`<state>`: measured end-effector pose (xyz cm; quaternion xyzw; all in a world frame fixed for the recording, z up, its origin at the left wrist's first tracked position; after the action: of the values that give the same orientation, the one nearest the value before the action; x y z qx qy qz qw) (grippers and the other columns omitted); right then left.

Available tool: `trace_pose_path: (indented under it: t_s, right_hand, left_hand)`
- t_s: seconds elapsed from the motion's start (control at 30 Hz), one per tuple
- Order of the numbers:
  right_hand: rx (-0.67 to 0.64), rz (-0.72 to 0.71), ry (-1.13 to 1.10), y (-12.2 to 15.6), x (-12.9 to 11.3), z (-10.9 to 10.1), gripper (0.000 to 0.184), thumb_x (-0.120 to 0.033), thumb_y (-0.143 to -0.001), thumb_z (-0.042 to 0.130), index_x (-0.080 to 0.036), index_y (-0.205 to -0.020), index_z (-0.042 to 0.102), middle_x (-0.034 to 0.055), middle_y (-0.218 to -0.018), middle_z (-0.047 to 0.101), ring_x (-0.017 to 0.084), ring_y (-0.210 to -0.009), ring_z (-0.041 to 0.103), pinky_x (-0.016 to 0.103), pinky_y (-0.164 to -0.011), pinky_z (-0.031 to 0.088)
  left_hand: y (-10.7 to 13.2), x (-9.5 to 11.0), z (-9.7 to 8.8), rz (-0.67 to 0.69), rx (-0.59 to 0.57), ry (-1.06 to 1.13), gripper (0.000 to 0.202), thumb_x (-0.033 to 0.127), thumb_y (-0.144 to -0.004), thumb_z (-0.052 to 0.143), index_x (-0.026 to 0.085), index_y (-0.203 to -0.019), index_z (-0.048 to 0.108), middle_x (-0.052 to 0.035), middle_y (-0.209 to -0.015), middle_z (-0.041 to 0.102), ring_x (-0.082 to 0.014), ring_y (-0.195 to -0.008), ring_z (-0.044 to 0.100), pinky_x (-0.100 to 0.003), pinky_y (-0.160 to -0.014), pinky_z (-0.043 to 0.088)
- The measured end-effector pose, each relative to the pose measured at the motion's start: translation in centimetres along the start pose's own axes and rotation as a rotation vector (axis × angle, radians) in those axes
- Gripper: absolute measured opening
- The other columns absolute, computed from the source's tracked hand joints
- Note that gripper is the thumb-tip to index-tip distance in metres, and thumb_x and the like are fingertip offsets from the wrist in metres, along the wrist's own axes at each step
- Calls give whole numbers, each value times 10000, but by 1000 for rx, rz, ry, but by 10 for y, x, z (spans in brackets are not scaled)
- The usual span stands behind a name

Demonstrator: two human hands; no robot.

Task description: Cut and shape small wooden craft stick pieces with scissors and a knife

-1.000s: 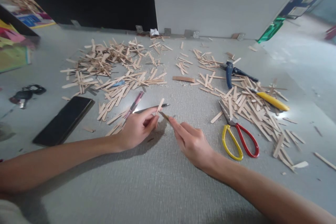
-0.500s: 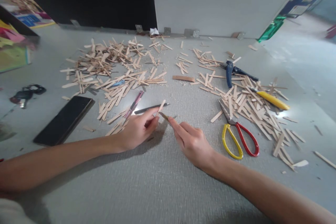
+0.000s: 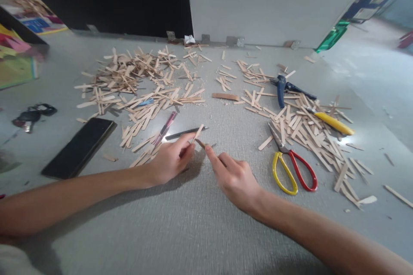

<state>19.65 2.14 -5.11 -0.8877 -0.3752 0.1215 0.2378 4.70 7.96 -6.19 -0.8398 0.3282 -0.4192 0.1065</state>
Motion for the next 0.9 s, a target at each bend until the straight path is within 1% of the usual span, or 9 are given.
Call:
trace_pose_path:
  t_s: [0.1,0.23,0.43,0.53,0.63,0.7,0.77,0.83,0.9]
  right_hand:
    - [-6,7,5,0,-1,1,706,-32,-1111,416,-64,-1757,133,-4,-760,697,154,-561,661,284,-427,435]
    - [-28,17,-20,-1,1,4,680,-33,-1099,414,-80,-1744,202,15,-792,724,155,-574,665,280,-445,445]
    - [-19,62,-111,1,5,4,556,-71,-1107,445,-93,-1662,422,11,-771,696,142,-573,646,248,-453,447]
    - [10,80,-147,0,6,2,462,-110,-1138,419,-84,-1583,538,4,-743,673,128,-545,600,235,-469,456]
    - [49,91,-196,-2,6,0,413,-143,-1165,392,-76,-1512,607,-10,-712,645,120,-521,563,227,-467,448]
    - [89,99,-236,-4,6,-3,398,-152,-1172,393,-77,-1486,626,-22,-693,626,117,-508,547,223,-470,450]
    - [136,112,-261,-4,7,-6,396,-155,-1174,403,-100,-1497,626,-35,-680,607,113,-501,529,215,-478,455]
    - [165,124,-266,-3,8,-8,405,-158,-1171,422,-136,-1527,615,-41,-683,598,108,-510,530,204,-491,462]
    - [173,138,-266,-2,9,-8,416,-157,-1165,441,-162,-1545,610,-40,-691,595,107,-523,542,198,-504,471]
  left_hand:
    - [1,0,1,-14,-8,9,280,191,-1125,431,113,-1340,592,129,-576,414,-83,-422,328,-214,-444,246]
    - [1,-1,2,-33,-19,23,274,194,-1120,440,123,-1334,596,126,-582,415,-86,-426,312,-222,-452,245]
    - [3,-5,3,-54,-24,59,301,210,-1116,437,131,-1370,578,118,-593,436,-93,-438,329,-230,-468,258]
    - [4,-8,5,-72,-35,93,290,221,-1113,448,130,-1352,585,116,-592,432,-96,-442,345,-234,-474,257]
    - [4,-10,6,-102,-51,144,268,243,-1109,458,139,-1323,582,118,-583,427,-98,-439,356,-235,-473,255]
    - [3,-11,6,-133,-57,189,245,254,-1110,461,150,-1310,557,107,-598,475,-99,-448,408,-229,-480,285]
    - [1,-10,7,-165,-70,254,205,281,-1124,448,170,-1281,520,81,-652,564,-96,-460,485,-216,-482,346]
    - [-1,-9,8,-197,-91,333,178,330,-1150,414,193,-1245,476,48,-730,647,-93,-465,559,-202,-477,419]
    - [-2,-7,9,-228,-113,405,199,393,-1169,381,210,-1222,437,21,-787,694,-100,-475,621,-199,-470,485]
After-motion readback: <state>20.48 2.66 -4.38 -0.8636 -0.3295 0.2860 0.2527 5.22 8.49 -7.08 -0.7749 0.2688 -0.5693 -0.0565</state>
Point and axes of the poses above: each hand's wrist, its own y-axis away from the middle knuckle, its own z-axis out of the palm, x = y × z, the point moved 8 cm from there along -y, towards the middle knuckle
